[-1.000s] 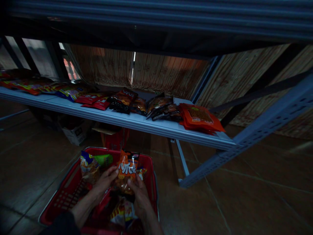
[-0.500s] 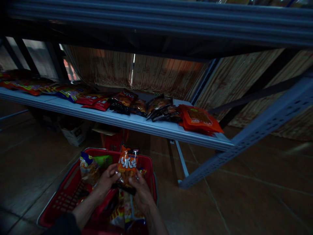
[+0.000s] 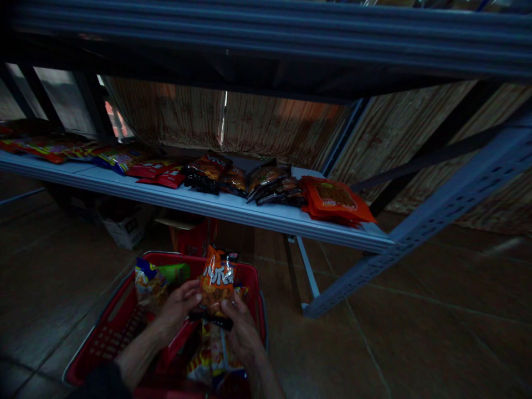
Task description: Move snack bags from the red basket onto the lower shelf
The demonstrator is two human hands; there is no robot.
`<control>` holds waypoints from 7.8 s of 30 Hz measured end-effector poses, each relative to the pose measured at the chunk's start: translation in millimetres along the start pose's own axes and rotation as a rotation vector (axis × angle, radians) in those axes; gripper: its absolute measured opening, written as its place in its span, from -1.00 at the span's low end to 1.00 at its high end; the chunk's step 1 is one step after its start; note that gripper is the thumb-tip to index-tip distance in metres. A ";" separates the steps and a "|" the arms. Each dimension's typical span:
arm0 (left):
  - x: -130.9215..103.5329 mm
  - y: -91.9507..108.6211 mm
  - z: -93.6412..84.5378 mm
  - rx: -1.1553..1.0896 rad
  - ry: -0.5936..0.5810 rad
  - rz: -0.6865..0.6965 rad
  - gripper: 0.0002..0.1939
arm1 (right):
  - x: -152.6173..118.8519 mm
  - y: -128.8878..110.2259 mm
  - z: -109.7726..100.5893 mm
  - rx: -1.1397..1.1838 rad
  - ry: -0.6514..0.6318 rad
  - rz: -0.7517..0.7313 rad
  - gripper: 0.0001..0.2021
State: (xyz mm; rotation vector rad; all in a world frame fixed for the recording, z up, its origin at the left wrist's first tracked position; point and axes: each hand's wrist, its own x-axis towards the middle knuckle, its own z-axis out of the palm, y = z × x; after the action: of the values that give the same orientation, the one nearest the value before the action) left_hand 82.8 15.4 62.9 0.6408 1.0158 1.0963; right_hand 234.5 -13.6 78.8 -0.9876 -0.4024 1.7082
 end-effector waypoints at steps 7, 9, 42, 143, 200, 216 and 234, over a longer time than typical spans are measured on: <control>1.8 -1.1 -0.8 0.029 -0.017 -0.035 -0.47 | -1.3 0.2 -1.6 -0.020 -0.004 0.000 -0.58; 2.2 0.6 0.5 0.089 0.003 -0.004 -0.51 | 0.5 1.2 -2.7 -0.020 0.023 -0.009 -0.60; -27.9 -5.6 28.2 0.050 0.084 0.014 -0.37 | -9.5 22.5 -5.2 -0.711 -0.016 -0.489 -0.62; -5.2 45.0 40.2 0.054 0.107 -0.098 -0.58 | -14.0 6.0 -15.5 -0.106 -0.101 -0.127 -0.55; -49.5 59.7 7.4 0.337 -0.428 -0.043 -0.54 | -33.0 -29.1 11.4 -0.238 -0.337 -0.193 -0.45; -56.1 54.3 6.7 0.275 -0.233 -0.018 -0.52 | -38.7 -44.5 25.6 -0.344 -0.374 -0.208 -0.44; -41.5 122.9 45.7 0.279 -0.253 0.094 -0.53 | -31.1 -109.1 65.4 -0.398 -0.471 -0.325 -0.56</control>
State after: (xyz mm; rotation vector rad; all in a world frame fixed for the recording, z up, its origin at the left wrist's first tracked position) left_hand 68.7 22.8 199.5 1.0349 0.9320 0.9331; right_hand 254.8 11.9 205.6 -0.7307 -1.1813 1.5776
